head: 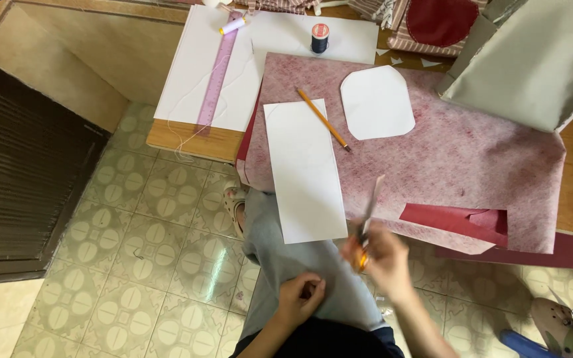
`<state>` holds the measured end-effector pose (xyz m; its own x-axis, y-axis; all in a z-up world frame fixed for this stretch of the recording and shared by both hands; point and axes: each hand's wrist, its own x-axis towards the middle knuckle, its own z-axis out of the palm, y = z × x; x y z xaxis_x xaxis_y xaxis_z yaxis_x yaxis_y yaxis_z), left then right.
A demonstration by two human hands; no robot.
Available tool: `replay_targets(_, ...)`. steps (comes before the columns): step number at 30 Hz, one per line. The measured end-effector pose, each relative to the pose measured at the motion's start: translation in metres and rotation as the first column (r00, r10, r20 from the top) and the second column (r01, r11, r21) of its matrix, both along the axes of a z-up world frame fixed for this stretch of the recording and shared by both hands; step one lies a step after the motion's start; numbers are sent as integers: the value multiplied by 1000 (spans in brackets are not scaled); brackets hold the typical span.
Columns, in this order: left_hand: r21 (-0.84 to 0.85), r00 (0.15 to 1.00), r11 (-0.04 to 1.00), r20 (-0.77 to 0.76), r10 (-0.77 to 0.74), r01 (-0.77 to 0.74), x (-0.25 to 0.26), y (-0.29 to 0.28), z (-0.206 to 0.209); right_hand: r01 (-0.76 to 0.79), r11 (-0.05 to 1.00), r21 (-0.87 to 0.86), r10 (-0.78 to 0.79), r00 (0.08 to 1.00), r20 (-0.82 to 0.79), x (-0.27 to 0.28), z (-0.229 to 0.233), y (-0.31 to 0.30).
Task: Trace a pattern onto paper and cut it out using scissors.
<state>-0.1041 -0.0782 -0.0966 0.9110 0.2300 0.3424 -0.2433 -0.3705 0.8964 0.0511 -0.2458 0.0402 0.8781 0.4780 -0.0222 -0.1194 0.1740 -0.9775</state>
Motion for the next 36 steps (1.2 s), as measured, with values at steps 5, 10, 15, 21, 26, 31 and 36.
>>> replay_targets(5, -164, 997, 986, -74, 8, -20, 0, 1, -4, 465, 779, -420, 14, 657, 754, 111, 33, 7)
replay_targets(10, -116, 997, 993, -72, 28, -37, -1, -1, 0, 606, 653, -454, 119, 510, 852, 184, 9, 48)
replay_targets(15, -137, 995, 989, -88, 47, -59, -1, -3, -6, 656, 542, -525, 252, 470, 846, 204, -13, 85)
replay_targets(21, -125, 994, 991, -100, 41, -53, -1, 0, -15, 711, 449, -541, 351, 417, 839, 226, -18, 95)
replay_targets(26, -121, 994, 992, -107, 23, -36, 1, 2, -7, 562, 645, -517, 378, 353, 856, 285, -9, 112)
replay_targets(31, -141, 993, 990, -115, -12, -4, 3, 2, -3, 477, 717, -509, 450, 240, 860, 340, -9, 153)
replay_targets(36, -189, 986, 982, -162, -27, -5, -1, 1, -25, 682, 658, -320, 456, -22, 890, 341, -11, 151)
